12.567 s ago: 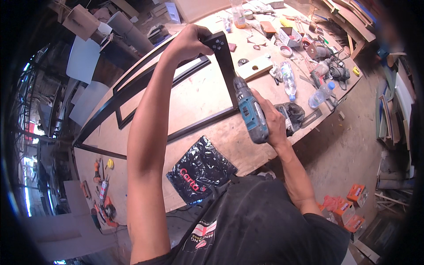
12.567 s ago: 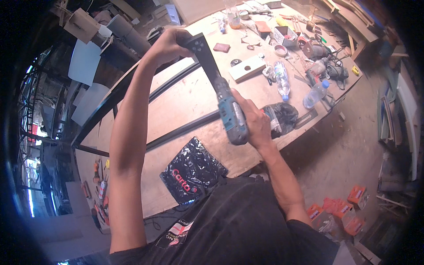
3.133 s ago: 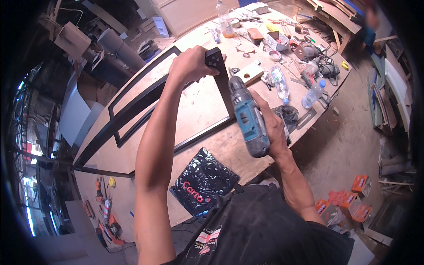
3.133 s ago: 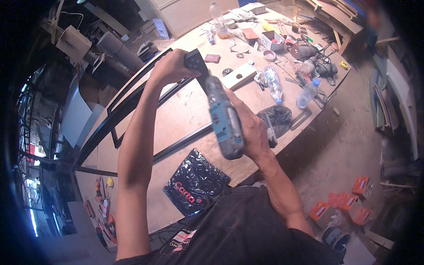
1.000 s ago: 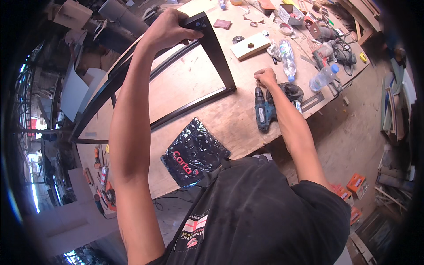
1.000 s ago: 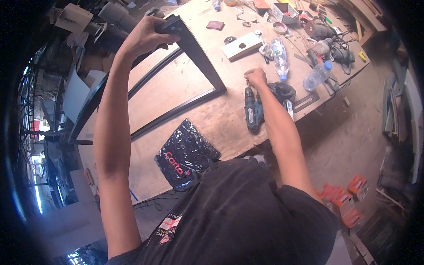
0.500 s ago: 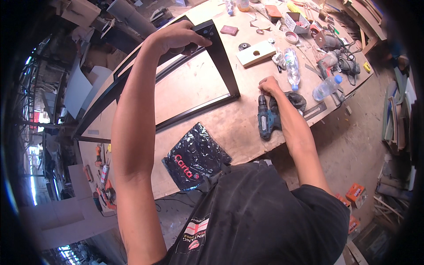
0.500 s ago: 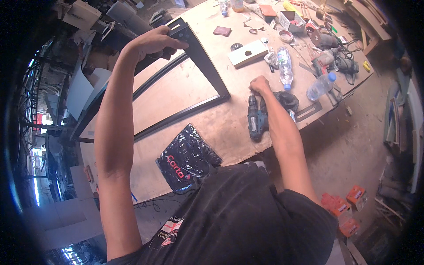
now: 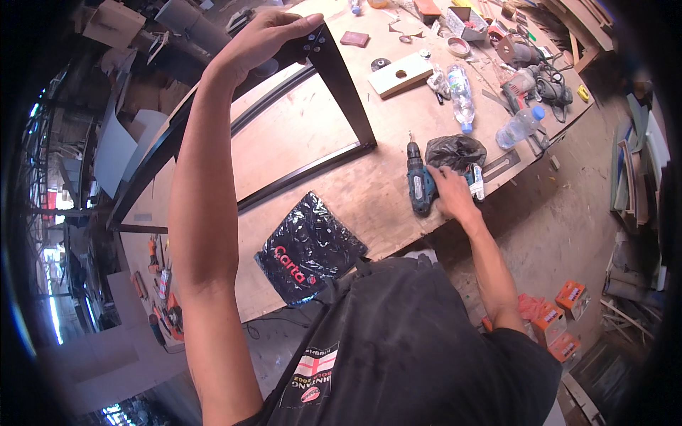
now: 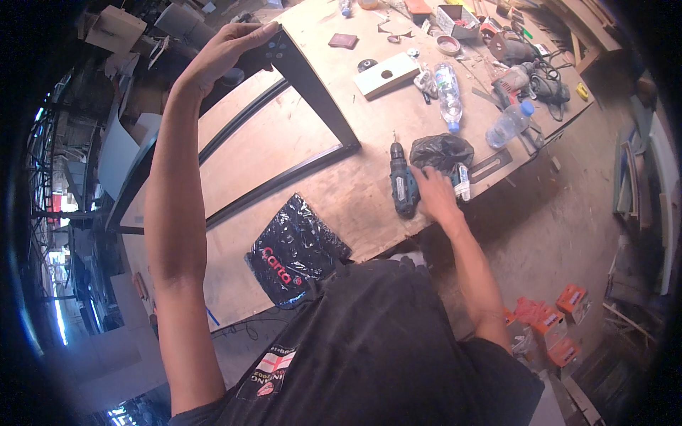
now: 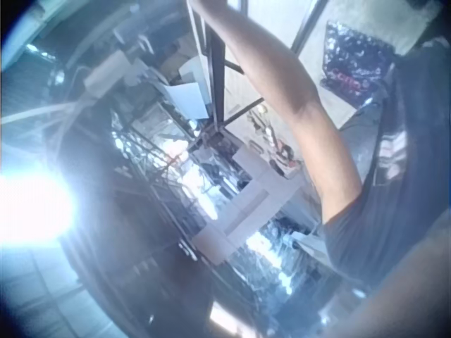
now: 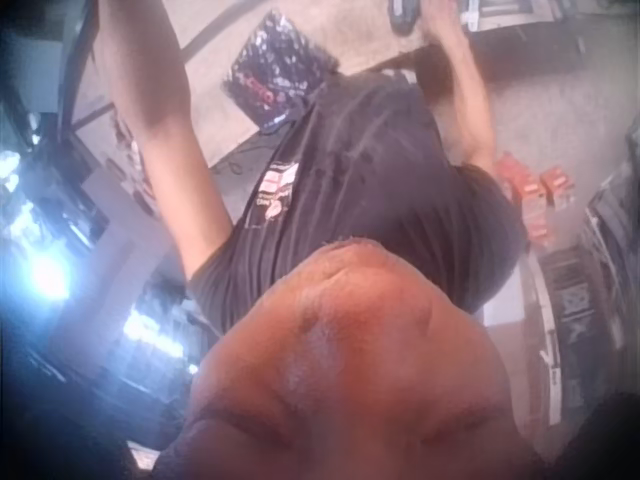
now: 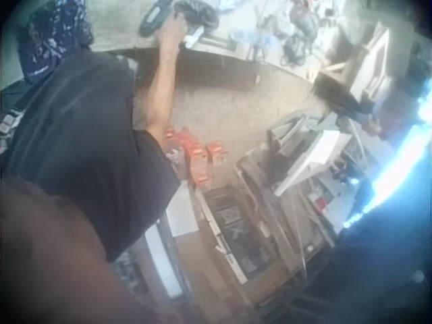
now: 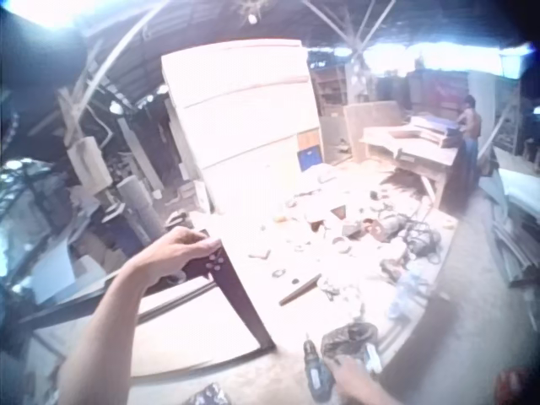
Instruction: The person assembles a rectangular frame using a cordless drill to fasten corner joints. They then handle a large blue sheet with a coworker, positioning it on a workbench.
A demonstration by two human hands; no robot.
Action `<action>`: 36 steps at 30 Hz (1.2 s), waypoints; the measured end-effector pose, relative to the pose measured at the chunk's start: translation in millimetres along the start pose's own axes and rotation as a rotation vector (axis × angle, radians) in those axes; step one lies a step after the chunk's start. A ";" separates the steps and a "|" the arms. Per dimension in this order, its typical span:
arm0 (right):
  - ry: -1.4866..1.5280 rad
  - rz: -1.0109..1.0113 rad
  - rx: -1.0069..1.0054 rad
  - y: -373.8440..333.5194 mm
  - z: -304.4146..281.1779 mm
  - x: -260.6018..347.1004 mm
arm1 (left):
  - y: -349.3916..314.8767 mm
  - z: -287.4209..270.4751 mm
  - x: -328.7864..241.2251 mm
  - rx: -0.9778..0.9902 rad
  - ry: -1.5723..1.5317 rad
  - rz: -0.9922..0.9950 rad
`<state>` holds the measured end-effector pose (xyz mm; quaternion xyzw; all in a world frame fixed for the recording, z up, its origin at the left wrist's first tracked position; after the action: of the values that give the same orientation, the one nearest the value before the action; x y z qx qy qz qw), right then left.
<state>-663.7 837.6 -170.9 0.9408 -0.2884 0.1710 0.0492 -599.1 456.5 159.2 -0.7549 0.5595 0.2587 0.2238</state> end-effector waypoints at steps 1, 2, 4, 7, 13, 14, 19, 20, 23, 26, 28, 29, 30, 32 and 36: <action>-0.086 -0.079 -0.037 -3.4 7.3 -1.5 | 4.0 1.5 5.0 -0.002 -0.030 0.026; -0.197 -0.136 -0.050 0.0 15.0 -5.7 | 6.6 3.3 7.6 -0.006 -0.056 0.057; -0.218 -0.083 0.043 6.5 21.6 -15.9 | 6.2 4.5 0.5 -0.011 -0.083 0.076; -0.207 -0.063 0.108 16.9 16.6 -16.7 | 12.9 6.1 7.8 -0.028 -0.102 0.087; -0.168 -0.040 0.059 11.1 -23.7 23.6 | 15.0 3.0 16.4 -0.062 -0.060 0.065; -0.151 -0.044 -0.018 7.8 -29.8 30.8 | 17.0 3.0 14.9 -0.059 -0.039 0.068; 0.269 -0.066 -0.353 -1.1 -82.9 88.7 | 16.2 5.5 6.3 -0.061 -0.028 0.058; 0.402 -0.111 -0.459 1.2 -91.8 102.6 | 13.9 3.8 8.2 -0.076 -0.023 0.063; 0.680 -0.146 -0.573 -1.6 -130.2 146.1 | 19.5 -1.1 21.2 -0.062 0.041 0.046; 0.772 -0.281 -0.823 15.5 -150.6 173.8 | 17.7 1.4 8.0 -0.062 0.075 0.055; 0.930 -0.180 -0.713 20.2 -149.3 185.9 | 19.2 -1.3 10.1 -0.054 0.098 0.044; 0.951 -0.193 -0.734 24.8 -150.3 190.3 | 19.3 -1.0 10.4 -0.049 0.059 0.053; 0.970 -0.205 -0.755 29.4 -151.3 194.6 | 19.6 0.2 10.7 -0.043 0.019 0.063; 0.956 -0.275 -0.806 39.2 -155.3 201.4 | 21.2 1.0 15.0 -0.043 -0.018 0.069; 0.868 -0.309 -0.854 49.6 -152.7 204.4 | 22.5 2.0 11.0 -0.028 -0.040 0.059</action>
<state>-577.8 718.2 43.4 0.7139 -0.1457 0.3982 0.5573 -618.3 443.6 149.5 -0.7359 0.5732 0.2880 0.2165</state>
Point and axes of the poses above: each hand's wrist, its own y-axis towards the middle knuckle, its own z-axis out of the palm, x = y × z, the point moved 1 cm from there along y, towards the middle knuckle
